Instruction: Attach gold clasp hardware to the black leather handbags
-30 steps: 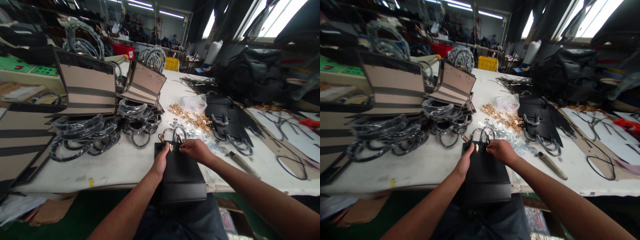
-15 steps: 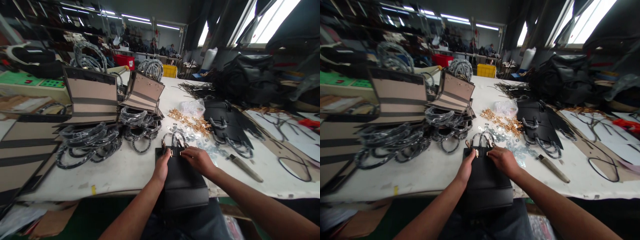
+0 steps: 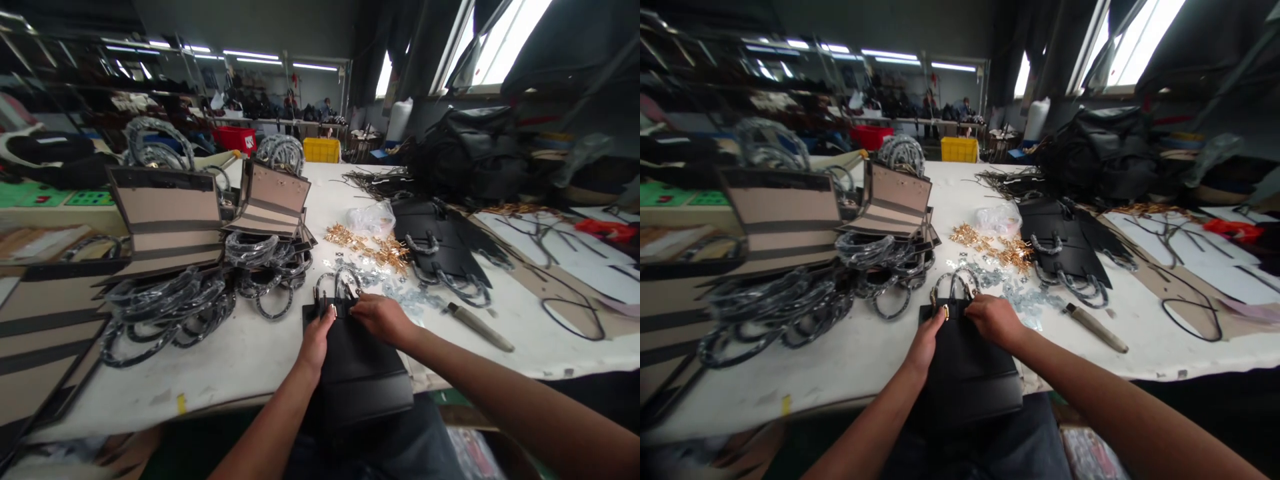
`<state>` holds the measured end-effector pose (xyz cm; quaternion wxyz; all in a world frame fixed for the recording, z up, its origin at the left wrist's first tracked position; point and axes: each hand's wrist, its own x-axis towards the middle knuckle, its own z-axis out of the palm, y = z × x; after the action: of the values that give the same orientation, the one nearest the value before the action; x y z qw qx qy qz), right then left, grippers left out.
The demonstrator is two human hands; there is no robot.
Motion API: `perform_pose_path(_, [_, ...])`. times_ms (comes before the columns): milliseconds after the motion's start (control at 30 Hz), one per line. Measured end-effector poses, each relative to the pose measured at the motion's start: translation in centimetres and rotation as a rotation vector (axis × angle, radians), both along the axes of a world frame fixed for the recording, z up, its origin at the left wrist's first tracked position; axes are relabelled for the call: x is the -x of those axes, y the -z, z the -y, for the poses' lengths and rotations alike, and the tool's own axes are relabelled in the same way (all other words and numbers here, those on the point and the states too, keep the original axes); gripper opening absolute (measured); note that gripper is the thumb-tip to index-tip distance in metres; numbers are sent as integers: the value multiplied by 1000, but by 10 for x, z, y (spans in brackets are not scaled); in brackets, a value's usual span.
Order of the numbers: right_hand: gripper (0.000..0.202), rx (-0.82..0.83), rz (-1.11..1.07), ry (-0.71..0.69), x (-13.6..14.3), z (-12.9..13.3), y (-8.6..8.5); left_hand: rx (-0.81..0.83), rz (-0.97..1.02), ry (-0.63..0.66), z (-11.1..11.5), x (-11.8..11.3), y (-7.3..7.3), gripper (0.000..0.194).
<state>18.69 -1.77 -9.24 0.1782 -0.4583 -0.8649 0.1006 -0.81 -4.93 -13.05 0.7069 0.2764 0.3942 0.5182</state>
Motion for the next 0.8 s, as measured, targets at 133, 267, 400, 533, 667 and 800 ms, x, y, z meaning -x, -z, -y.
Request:
perform_pose_path(133, [23, 32, -165, 32, -3, 20, -16, -43, 16, 23, 19, 2, -23, 59])
perform_pose_path(267, [25, -47, -347, 24, -4, 57, -39, -124, -16, 49, 45, 6, -51, 51])
perform_pose_path(400, [24, -80, -525, 34, 1, 93, -64, -232, -101, 3, 74, 5, -89, 48])
perform_pose_path(533, [55, 88, -729, 58, 7, 125, -92, -493, -203, -38, 112, -9, -126, 56])
perform_pose_path(667, [96, 316, -939, -15, 9, 151, -120, -876, -347, -80, 141, -29, -136, 78])
perform_pose_path(800, [82, 400, -1014, 35, 4, 168, -139, -1083, -602, -147, 151, -44, -130, 81])
